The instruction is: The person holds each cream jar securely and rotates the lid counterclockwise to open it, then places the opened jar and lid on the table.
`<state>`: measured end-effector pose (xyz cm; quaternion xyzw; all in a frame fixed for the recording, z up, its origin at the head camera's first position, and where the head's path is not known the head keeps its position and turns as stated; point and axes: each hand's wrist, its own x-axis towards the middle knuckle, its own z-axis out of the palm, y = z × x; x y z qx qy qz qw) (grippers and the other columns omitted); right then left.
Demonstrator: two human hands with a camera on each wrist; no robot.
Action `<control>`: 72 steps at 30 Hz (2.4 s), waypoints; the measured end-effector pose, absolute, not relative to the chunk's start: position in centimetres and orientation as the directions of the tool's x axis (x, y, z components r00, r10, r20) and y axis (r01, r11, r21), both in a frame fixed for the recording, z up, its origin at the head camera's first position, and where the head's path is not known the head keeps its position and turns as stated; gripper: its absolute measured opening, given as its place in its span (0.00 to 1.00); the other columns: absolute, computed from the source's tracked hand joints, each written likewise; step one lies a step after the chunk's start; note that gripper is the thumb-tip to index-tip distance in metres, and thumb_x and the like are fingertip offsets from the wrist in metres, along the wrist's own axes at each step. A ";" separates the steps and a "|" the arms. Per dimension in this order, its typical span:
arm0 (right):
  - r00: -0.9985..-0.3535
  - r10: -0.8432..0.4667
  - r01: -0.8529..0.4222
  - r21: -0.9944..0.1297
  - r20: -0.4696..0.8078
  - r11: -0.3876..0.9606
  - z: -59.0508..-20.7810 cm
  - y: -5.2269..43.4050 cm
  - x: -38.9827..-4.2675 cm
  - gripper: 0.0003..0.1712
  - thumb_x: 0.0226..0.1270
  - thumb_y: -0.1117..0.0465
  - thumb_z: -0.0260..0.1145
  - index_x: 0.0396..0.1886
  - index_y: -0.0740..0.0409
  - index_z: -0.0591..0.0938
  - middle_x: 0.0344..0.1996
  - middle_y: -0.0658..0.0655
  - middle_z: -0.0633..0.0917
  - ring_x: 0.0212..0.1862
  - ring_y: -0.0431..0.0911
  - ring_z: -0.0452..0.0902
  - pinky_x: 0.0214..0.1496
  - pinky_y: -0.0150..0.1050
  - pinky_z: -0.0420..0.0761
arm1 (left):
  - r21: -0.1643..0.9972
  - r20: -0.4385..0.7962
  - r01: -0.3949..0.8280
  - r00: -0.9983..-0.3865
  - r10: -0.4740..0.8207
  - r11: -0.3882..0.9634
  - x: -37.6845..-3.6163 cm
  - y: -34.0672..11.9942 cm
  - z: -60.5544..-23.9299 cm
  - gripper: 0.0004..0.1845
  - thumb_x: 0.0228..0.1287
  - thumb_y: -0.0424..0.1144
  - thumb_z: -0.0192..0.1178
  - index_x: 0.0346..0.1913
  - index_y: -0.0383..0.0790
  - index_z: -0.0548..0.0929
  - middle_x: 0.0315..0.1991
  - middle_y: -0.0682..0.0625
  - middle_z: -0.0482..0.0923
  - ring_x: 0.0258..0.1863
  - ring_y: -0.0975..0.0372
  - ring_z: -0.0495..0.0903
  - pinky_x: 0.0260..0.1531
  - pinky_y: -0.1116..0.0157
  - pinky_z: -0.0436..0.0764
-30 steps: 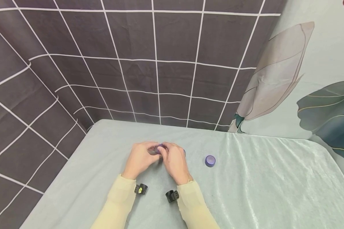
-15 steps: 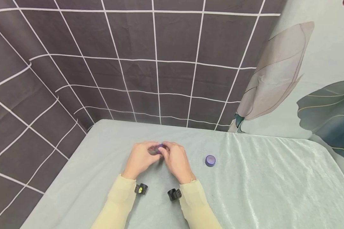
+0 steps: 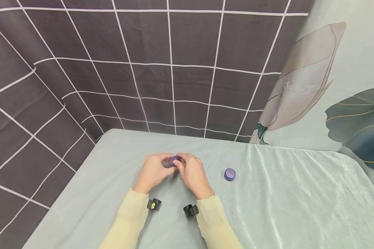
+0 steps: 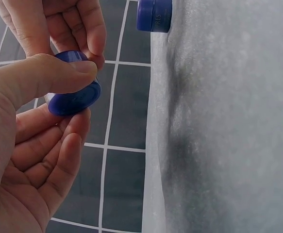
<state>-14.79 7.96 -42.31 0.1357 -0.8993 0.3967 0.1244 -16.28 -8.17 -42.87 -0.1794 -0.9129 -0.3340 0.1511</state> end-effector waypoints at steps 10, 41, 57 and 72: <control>-0.924 -0.157 -0.362 -0.672 0.348 0.646 -42.2 8.1 -14.9 0.16 0.67 0.61 0.70 0.52 0.64 0.86 0.42 0.59 0.88 0.43 0.49 0.85 0.50 0.47 0.82 | 0.558 0.387 0.423 -0.894 0.227 0.714 -16.5 -8.0 -42.9 0.18 0.46 0.38 0.76 0.44 0.40 0.90 0.39 0.51 0.88 0.37 0.63 0.85 0.42 0.64 0.82; -0.910 -0.209 -0.408 -0.678 0.358 0.611 -42.1 8.0 -14.8 0.17 0.66 0.68 0.69 0.54 0.62 0.84 0.50 0.59 0.86 0.48 0.51 0.85 0.55 0.47 0.80 | 0.570 0.400 0.424 -0.891 0.213 0.704 -16.5 -8.3 -43.2 0.18 0.46 0.37 0.76 0.44 0.41 0.90 0.35 0.53 0.87 0.31 0.66 0.81 0.37 0.66 0.81; -0.922 -0.159 -0.373 -0.700 0.353 0.609 -42.3 7.9 -14.7 0.21 0.68 0.60 0.67 0.58 0.63 0.81 0.55 0.60 0.84 0.47 0.53 0.85 0.52 0.47 0.82 | 0.567 0.410 0.421 -0.890 0.201 0.708 -16.4 -8.2 -43.0 0.17 0.47 0.38 0.75 0.43 0.40 0.90 0.32 0.53 0.86 0.31 0.65 0.81 0.37 0.65 0.81; -0.938 -0.107 -0.330 -0.750 0.331 0.573 -42.3 7.8 -14.8 0.22 0.70 0.58 0.66 0.58 0.67 0.80 0.50 0.61 0.85 0.47 0.50 0.85 0.52 0.46 0.82 | 0.569 0.403 0.418 -0.892 0.203 0.708 -16.3 -7.9 -42.9 0.17 0.46 0.38 0.77 0.42 0.40 0.90 0.32 0.54 0.85 0.31 0.66 0.80 0.35 0.66 0.80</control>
